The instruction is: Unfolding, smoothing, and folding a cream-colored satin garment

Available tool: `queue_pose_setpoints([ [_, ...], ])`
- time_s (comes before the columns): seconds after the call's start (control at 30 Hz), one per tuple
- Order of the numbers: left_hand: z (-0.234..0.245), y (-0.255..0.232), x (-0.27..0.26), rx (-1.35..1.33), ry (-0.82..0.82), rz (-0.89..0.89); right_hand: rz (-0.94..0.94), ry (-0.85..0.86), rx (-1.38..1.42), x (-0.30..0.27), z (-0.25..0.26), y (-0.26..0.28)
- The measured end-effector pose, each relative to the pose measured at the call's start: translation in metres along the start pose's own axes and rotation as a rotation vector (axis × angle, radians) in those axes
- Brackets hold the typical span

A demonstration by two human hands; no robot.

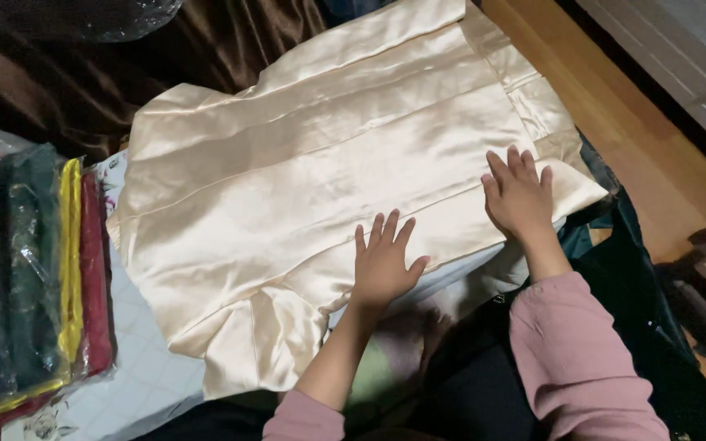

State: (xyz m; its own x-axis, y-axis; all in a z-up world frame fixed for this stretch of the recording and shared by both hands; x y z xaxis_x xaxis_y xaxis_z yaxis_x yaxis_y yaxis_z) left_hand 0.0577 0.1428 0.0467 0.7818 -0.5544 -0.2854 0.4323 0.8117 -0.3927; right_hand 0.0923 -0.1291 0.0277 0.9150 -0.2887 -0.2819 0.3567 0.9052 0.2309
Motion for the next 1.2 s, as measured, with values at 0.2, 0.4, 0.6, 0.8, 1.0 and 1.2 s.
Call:
queue_pose_setpoints([
  [0.2,0.006,-0.010,0.052,-0.030,-0.211,-0.067,0.148,-0.221,0.145,-0.010,0.020,0.040],
  [0.4,0.008,-0.005,0.081,-0.111,-0.095,-0.031,0.220,-0.093,0.067,-0.010,0.027,0.059],
  [0.6,0.020,-0.024,0.102,-0.152,-0.103,-0.039,0.227,-0.064,0.086,-0.013,0.042,0.064],
  [0.8,0.011,-0.023,0.109,-0.175,-0.056,-0.041,0.231,-0.040,0.116,-0.010,0.047,0.069],
  [1.0,0.018,-0.027,0.107,-0.176,-0.034,-0.059,0.236,-0.019,0.128,-0.006,0.043,0.068],
  [1.2,0.028,-0.057,0.120,-0.147,-0.242,-0.158,0.378,-0.046,0.427,-0.012,0.045,0.091],
])
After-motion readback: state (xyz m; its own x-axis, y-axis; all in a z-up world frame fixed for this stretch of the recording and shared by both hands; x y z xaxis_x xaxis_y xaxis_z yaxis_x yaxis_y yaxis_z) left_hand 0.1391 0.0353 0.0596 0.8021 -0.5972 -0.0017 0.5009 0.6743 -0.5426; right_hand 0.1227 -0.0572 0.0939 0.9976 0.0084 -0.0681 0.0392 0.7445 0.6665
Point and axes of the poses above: each hand's wrist, its own x-axis towards the middle knuckle, its own z-axis out of the back of the hand, y = z × x, the point moved 5 cm from there along x, towards the middle knuckle, and after that the axes turned 7 degrees about y, right-handed, at the moved point
